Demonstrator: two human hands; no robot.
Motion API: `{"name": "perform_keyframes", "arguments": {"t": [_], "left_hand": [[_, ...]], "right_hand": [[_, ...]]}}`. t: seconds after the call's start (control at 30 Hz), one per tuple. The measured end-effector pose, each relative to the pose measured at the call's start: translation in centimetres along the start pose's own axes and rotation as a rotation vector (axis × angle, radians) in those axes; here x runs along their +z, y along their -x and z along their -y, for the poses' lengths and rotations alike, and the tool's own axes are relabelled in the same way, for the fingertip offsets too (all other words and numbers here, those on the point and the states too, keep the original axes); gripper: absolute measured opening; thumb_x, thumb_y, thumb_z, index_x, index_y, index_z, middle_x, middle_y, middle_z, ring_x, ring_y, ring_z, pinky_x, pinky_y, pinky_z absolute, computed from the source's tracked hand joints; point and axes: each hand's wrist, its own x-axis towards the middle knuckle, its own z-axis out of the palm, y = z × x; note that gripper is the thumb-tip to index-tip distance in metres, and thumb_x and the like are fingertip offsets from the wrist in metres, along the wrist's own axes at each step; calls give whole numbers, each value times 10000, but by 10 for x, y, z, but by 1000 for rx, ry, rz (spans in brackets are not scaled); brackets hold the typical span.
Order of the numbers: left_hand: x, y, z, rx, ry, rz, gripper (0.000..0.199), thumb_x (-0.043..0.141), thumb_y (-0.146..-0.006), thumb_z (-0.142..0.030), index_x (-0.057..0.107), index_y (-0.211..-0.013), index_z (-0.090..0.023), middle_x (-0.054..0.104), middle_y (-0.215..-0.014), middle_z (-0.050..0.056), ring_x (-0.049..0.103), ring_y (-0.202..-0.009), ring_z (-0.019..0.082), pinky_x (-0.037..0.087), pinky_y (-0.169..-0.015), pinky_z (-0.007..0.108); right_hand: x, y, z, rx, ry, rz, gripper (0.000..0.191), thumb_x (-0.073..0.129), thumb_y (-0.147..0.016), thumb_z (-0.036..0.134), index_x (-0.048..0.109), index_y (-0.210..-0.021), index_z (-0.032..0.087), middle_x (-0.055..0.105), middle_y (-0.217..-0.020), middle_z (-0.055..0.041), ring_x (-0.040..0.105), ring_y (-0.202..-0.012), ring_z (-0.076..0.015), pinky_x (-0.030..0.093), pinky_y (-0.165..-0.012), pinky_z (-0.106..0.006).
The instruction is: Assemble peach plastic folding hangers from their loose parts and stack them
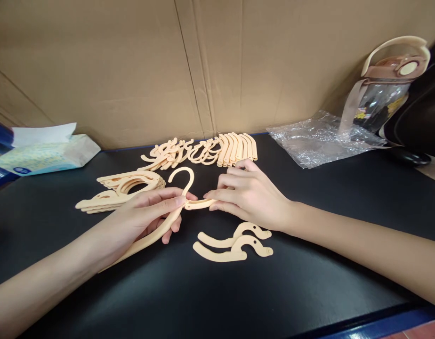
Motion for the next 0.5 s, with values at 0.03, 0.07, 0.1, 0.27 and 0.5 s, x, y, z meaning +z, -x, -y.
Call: {"name": "perform_keyframes", "arguments": {"t": [0.03, 0.07, 0.1, 0.27, 0.5], "left_hand": [[0, 0, 1, 5, -15, 3, 245, 608, -854, -366, 666, -950, -149, 584, -592, -7, 535, -547, 99, 466, -493, 176], [-1, -1, 2, 13, -30, 6, 257, 610, -853, -372, 667, -970, -152, 587, -595, -8, 538, -547, 101, 467, -498, 181], [-1, -1, 3, 20, -43, 9, 266, 608, -855, -379, 665, -989, -155, 591, -601, -9, 542, -549, 103, 469, -507, 188], [-1, -1, 6, 52, -88, 7, 278, 580, -878, -383, 660, -1037, -170, 599, -615, -15, 562, -562, 108, 475, -553, 207], [2, 0, 2, 13, -27, -49, 242, 588, -875, -329, 697, -1006, -157, 627, -649, 5, 585, -562, 110, 489, -562, 214]], "right_hand": [[0, 0, 0, -7, -2, 4, 254, 483, -966, 293, 686, -1070, 182, 631, -765, -4, 543, -732, -124, 318, -809, -329], [0, 1, 0, -14, 1, 7, 255, 483, -966, 299, 687, -1070, 187, 628, -757, 0, 541, -722, -120, 319, -801, -328], [0, 1, 0, -22, 8, 10, 256, 481, -967, 307, 690, -1064, 196, 625, -748, 3, 535, -710, -117, 320, -792, -326], [1, 1, 0, -19, 10, 20, 271, 458, -977, 342, 699, -1036, 234, 628, -725, 12, 498, -661, -109, 309, -762, -320], [1, 1, -1, -12, 14, 32, 269, 472, -971, 339, 688, -1069, 212, 622, -736, 15, 516, -680, -109, 308, -755, -324]]}}
